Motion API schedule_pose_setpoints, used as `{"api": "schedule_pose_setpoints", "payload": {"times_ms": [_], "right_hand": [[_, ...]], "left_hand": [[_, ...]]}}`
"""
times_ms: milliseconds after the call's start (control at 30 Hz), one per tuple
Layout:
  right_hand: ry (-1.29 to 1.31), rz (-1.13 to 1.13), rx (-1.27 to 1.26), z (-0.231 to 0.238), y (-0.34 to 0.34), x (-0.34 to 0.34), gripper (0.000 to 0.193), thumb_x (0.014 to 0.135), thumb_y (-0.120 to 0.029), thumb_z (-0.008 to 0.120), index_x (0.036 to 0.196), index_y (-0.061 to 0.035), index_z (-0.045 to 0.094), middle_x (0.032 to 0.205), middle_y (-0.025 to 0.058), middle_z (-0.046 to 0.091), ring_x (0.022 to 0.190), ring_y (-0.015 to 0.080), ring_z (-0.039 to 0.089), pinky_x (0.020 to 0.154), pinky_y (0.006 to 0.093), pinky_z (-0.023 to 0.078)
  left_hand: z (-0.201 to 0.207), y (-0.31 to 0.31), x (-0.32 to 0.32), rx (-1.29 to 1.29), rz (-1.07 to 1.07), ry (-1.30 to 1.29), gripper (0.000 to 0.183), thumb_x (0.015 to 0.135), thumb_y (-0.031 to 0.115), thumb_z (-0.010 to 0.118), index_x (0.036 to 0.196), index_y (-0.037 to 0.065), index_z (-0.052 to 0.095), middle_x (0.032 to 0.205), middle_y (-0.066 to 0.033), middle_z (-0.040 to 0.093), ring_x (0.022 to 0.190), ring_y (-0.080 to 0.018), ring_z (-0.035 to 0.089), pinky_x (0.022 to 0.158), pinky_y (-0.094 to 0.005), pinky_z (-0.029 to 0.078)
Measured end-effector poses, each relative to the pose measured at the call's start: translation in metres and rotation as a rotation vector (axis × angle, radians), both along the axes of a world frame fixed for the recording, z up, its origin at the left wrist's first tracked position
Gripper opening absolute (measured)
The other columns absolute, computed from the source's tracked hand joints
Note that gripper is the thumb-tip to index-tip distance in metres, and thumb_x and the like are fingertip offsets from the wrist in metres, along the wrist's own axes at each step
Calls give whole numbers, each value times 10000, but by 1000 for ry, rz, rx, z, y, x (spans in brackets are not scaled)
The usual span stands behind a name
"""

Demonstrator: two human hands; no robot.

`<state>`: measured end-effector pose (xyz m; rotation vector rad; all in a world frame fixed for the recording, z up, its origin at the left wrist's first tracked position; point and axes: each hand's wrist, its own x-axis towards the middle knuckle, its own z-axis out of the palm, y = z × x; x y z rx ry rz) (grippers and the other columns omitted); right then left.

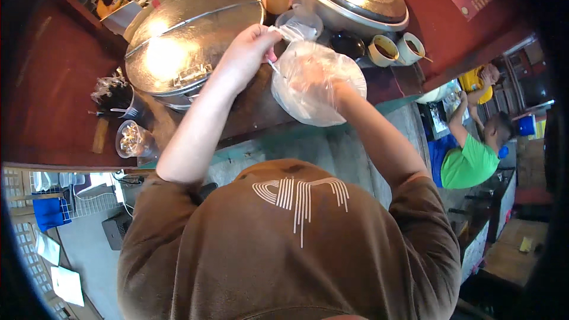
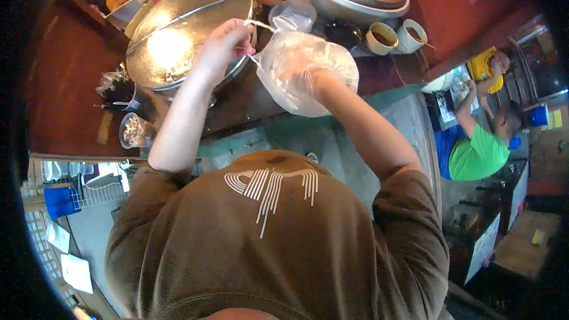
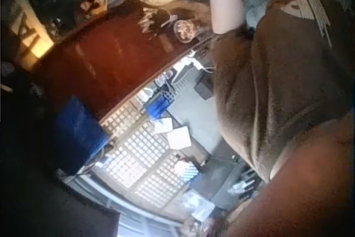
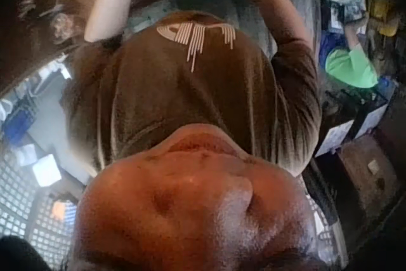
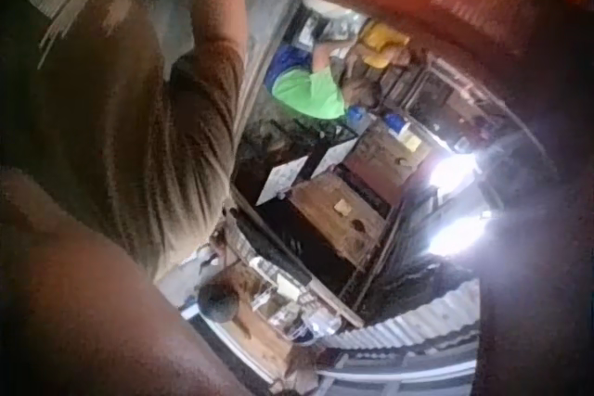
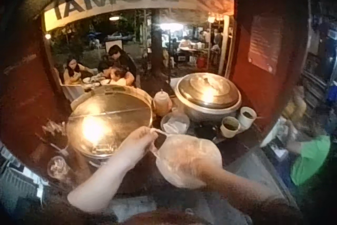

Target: The person removes a plastic bag of frozen dumplings from a chest freezer, carries them to a cooking counter, and places them into a metal steamer by hand while wearing a plastic glove.

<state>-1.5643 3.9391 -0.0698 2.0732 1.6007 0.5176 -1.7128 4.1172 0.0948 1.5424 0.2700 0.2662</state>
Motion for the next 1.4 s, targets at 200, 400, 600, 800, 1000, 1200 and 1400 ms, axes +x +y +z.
{"api": "schedule_pose_setpoints", "payload": {"times_ms": [200, 400, 600, 800, 1000, 1200, 1400], "right_hand": [[802, -227, 406, 82, 17, -66, 350, 878, -293, 492, 1129, -91, 629, 1119, 178, 632, 1053, 329, 593, 973, 438, 422], [895, -141, 542, 66, -31, -42, 457, 845, -350, 549, 1217, -85, 562, 1206, 183, 578, 1138, 340, 536, 1005, 433, 389], [765, -213, 22, 152, -74, -31, 352, 783, -307, 590, 1001, -36, 646, 1023, 191, 636, 971, 365, 599, 844, 460, 461], [675, 267, 455, 127, -71, -16, 257, 796, -168, 551, 1000, -47, 649, 958, 164, 660, 951, 340, 619, 875, 432, 470], [1033, 111, 575, 49, -14, -61, 310, 911, -284, 449, 1074, -100, 638, 1172, 148, 607, 1154, 327, 528, 1004, 431, 392], [889, -30, 329, 86, -6, -41, 360, 875, -343, 488, 1066, -93, 664, 1094, 156, 650, 1046, 314, 600, 946, 444, 434], [767, -317, 298, 141, -64, 3, 411, 828, -318, 502, 1052, -24, 680, 1051, 221, 657, 1024, 384, 618, 890, 429, 487]], "left_hand": [[-53, -36, -29, 1100, 509, -191, 257, 790, 67, 595, 1044, 81, 555, 1059, -144, 551, 969, -346, 575, 801, -409, 453], [-79, -58, -28, 1566, 334, -41, 287, 693, 65, 622, 976, 98, 585, 982, -77, 533, 975, -233, 551, 885, -427, 376], [-58, -81, -18, 973, 375, -90, 205, 724, 31, 607, 889, 32, 484, 879, -136, 505, 848, -321, 553, 739, -416, 463], [-69, -110, 14, 1609, 400, 232, 306, 754, 166, 645, 1039, 66, 597, 1082, -129, 500, 1015, -308, 529, 826, -408, 466], [-76, -70, 19, 1048, 396, 693, 298, 824, 106, 595, 1113, 34, 572, 1185, -226, 459, 940, -379, 632, 803, -451, 540], [-56, -67, 11, 1334, 210, 642, 315, 770, 48, 574, 1081, 25, 613, 1105, -209, 527, 937, -400, 621, 816, -460, 521], [-57, -70, 15, 1385, 155, 677, 329, 794, 112, 592, 1110, 23, 618, 1205, -168, 553, 968, -316, 645, 799, -399, 540]]}}
